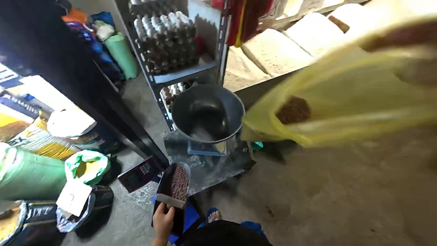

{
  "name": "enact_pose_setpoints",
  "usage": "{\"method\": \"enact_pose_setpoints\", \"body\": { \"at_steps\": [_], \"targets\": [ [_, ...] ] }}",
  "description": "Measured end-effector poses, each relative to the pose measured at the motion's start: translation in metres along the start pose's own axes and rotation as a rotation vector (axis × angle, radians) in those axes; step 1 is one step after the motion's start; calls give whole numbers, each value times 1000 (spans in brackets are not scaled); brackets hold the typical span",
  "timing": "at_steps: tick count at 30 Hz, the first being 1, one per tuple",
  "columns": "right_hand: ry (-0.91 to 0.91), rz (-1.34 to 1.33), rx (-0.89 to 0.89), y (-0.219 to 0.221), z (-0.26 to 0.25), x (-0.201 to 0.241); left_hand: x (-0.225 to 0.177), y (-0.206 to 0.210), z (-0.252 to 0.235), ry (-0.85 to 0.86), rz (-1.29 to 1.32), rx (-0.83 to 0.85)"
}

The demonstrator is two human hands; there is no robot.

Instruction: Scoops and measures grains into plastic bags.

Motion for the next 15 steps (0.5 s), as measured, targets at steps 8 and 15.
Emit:
{"method": "enact_pose_setpoints", "body": {
  "at_steps": [8, 15],
  "targets": [
    [161, -512, 279, 99, -144, -93, -54, 34, 46, -127, 160, -386],
    [75, -633, 774, 170, -131, -233, -95, 119, 127, -404, 163, -784]
  ]
}}
Point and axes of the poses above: each hand's wrist, its own z-axis away from the middle knuckle, its own y-axis out of the palm, x = y × z, the point moved 1 cm from there along -z, towards the middle knuckle, and after that the axes turned 3 degrees about z, right-handed, at the moved point
